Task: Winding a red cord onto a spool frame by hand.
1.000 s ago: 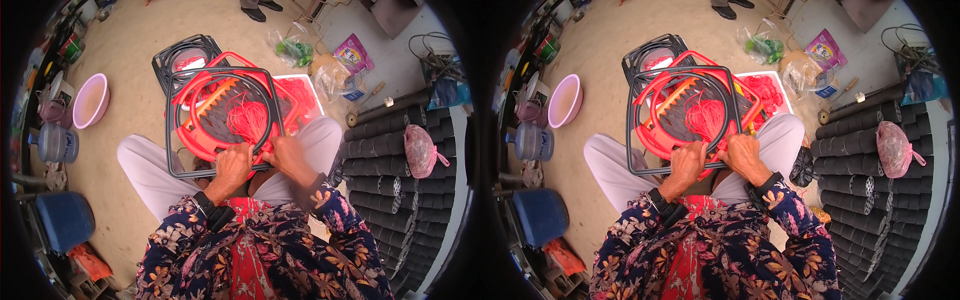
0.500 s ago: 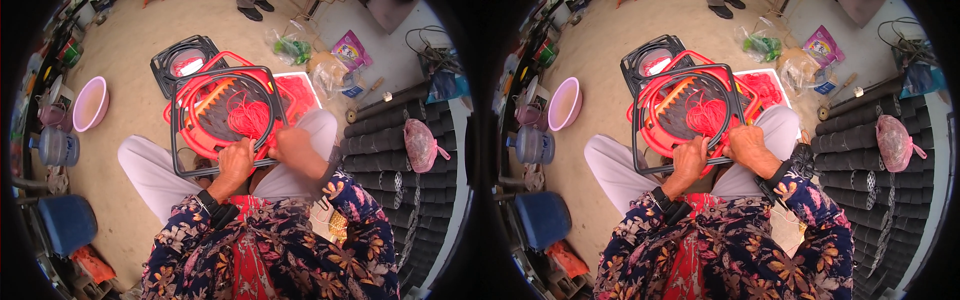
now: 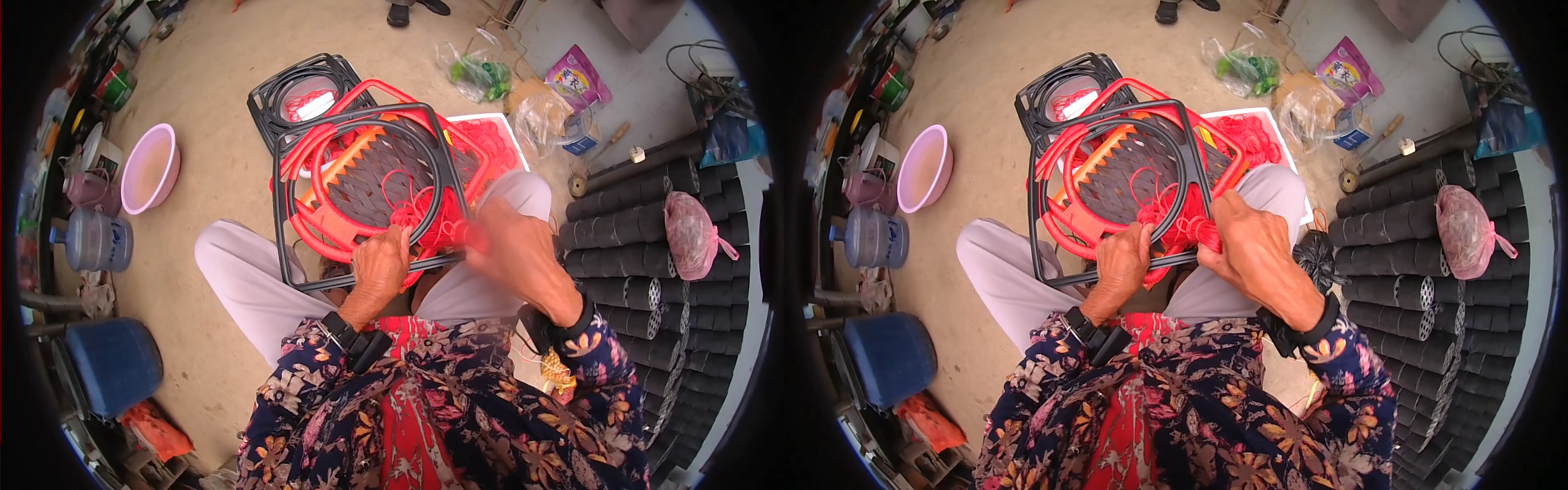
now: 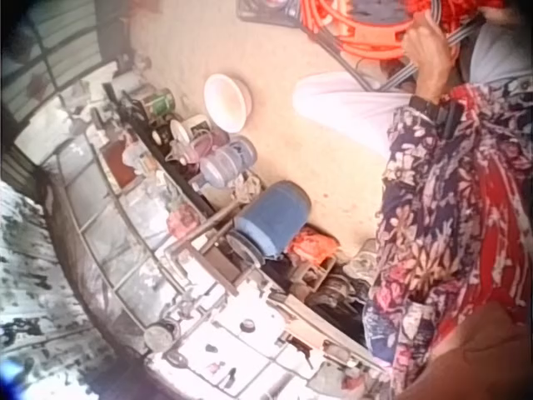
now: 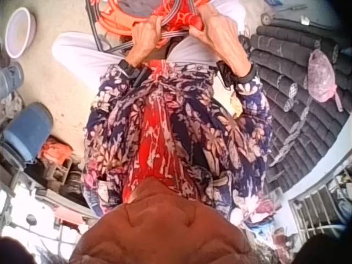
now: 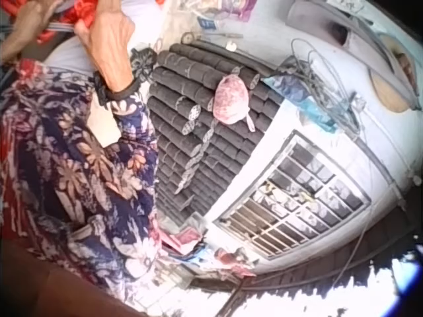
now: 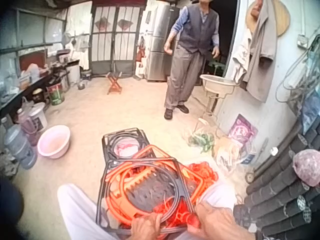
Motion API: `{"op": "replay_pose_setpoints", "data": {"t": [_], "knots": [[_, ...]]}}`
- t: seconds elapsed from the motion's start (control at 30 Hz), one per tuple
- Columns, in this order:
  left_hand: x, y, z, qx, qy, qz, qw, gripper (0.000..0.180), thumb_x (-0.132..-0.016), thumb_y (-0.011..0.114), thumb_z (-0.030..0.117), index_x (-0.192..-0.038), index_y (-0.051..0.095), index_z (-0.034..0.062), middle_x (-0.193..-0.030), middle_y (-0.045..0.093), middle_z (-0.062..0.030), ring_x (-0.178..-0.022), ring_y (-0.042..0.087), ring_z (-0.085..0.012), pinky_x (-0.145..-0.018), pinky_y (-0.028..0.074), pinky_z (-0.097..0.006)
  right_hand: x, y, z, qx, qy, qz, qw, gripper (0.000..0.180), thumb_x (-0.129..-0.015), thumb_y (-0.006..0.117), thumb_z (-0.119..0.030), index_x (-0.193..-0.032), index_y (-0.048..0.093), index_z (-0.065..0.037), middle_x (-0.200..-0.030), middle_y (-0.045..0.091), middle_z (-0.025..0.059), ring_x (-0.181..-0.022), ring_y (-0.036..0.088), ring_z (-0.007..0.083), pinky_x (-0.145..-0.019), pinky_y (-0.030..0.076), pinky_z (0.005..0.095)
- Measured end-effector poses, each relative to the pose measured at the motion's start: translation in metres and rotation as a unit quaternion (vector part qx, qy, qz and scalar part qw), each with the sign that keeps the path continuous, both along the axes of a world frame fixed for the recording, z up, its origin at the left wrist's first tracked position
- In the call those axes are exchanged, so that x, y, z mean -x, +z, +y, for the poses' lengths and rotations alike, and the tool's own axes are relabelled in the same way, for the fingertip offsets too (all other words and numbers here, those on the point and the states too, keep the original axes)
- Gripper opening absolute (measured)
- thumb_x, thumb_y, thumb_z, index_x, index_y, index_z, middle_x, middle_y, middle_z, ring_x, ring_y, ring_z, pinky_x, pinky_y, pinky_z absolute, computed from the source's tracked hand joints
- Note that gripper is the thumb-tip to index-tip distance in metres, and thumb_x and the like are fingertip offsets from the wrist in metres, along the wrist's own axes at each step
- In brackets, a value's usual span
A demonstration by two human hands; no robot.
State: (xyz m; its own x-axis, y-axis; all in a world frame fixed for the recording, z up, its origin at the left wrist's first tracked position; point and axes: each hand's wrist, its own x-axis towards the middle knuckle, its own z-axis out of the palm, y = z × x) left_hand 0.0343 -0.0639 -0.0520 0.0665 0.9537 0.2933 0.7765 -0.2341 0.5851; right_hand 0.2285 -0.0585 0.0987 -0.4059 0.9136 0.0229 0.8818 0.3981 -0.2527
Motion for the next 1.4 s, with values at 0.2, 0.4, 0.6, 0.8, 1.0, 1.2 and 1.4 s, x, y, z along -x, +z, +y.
{"op": "replay_pose_setpoints", "data": {"t": [0.2, 0.4, 0.6, 0.8, 1.0, 1.2, 1.4], "knots": [[-0.003, 0.017, 0.0, 0.032, -0.011, -0.012, 0.999, 0.035, -0.096, 0.056, 0.031, -0.074, 0.055, 0.0045, -0.058, 0.057, -0.0196, -0.056, 0.06, -0.0401, -0.05, 0.044, -0.051, 0.028, -0.032, 0.019, 0.001, -0.123, 0.449, 0.885, 0.027, -0.078, 0.071, -0.006, -0.097, 0.052, -0.003, -0.092, 0.064, 0.0097, -0.08, 0.065, 0.0192, -0.068, 0.051, 0.0298], [0.006, 0.021, 0.004, 0.072, 0.012, -0.055, 0.996, 0.037, -0.096, 0.054, 0.034, -0.074, 0.058, 0.0041, -0.06, 0.059, -0.0188, -0.059, 0.06, -0.0414, -0.053, 0.044, -0.052, 0.026, -0.013, 0.009, 0.187, -0.16, 0.758, 0.604, 0.016, -0.094, 0.051, -0.014, -0.105, 0.047, -0.004, -0.079, 0.059, 0.0099, -0.056, 0.057, 0.0155, -0.058, 0.051, 0.0295], [0.01, 0.023, 0.016, 0.092, 0.041, -0.116, 0.988, 0.039, -0.096, 0.055, 0.035, -0.074, 0.061, 0.0033, -0.065, 0.063, -0.0159, -0.064, 0.061, -0.0399, -0.059, 0.045, -0.05, -0.071, 0.059, -0.049, 0.252, 0.004, 0.855, 0.453, 0.04, -0.096, 0.048, -0.034, -0.12, 0.043, -0.002, -0.066, 0.047, 0.0027, -0.039, 0.043, 0.0095, -0.034, 0.041, 0.0277], [0.018, 0.021, 0.032, 0.123, 0.048, -0.149, 0.98, 0.038, -0.095, 0.056, 0.035, -0.077, 0.063, 0.0022, -0.066, 0.063, -0.0151, -0.066, 0.063, -0.036, -0.06, 0.046, -0.046, -0.158, 0.074, -0.102, 0.227, 0.09, 0.831, 0.499, 0.051, -0.098, 0.048, -0.028, -0.137, 0.028, -0.002, -0.071, 0.052, 0.0074, -0.042, 0.052, 0.015, -0.039, 0.047, 0.0298], [0.033, 0.026, 0.043, 0.25, -0.049, -0.341, 0.905, 0.02, -0.089, 0.066, 0.017, -0.1, 0.066, 0.0005, -0.072, 0.064, -0.0038, -0.066, 0.059, -0.0124, -0.063, 0.046, -0.03, -0.181, 0.042, -0.128, 0.163, 0.005, 0.87, 0.466, 0.056, -0.099, 0.042, -0.029, -0.144, 0.021, -0.001, -0.07, 0.049, 0.0082, -0.042, 0.051, 0.0153, -0.039, 0.048, 0.0297], [0.042, 0.039, 0.047, 0.358, -0.093, -0.425, 0.826, 0.024, -0.086, 0.065, -0.001, -0.11, 0.062, -0.004, -0.084, 0.064, 0.002, -0.075, 0.056, -0.0044, -0.068, 0.045, -0.021, -0.188, 0.04, -0.12, 0.145, -0.01, 0.883, 0.447, 0.053, -0.1, 0.041, -0.029, -0.141, 0.026, 0.0, -0.07, 0.048, 0.0081, -0.043, 0.052, 0.0156, -0.038, 0.047, 0.0307], [0.027, 0.031, 0.044, 0.338, -0.137, -0.44, 0.821, 0.023, -0.088, 0.063, 0.0, -0.11, 0.061, -0.0048, -0.087, 0.065, -0.0004, -0.077, 0.058, -0.0065, -0.068, 0.047, -0.023, -0.183, 0.061, -0.098, 0.181, 0.088, 0.862, 0.465, 0.054, -0.099, 0.045, -0.026, -0.141, 0.023, 0.0, -0.071, 0.049, 0.0087, -0.043, 0.052, 0.016, -0.038, 0.047, 0.031]]}}
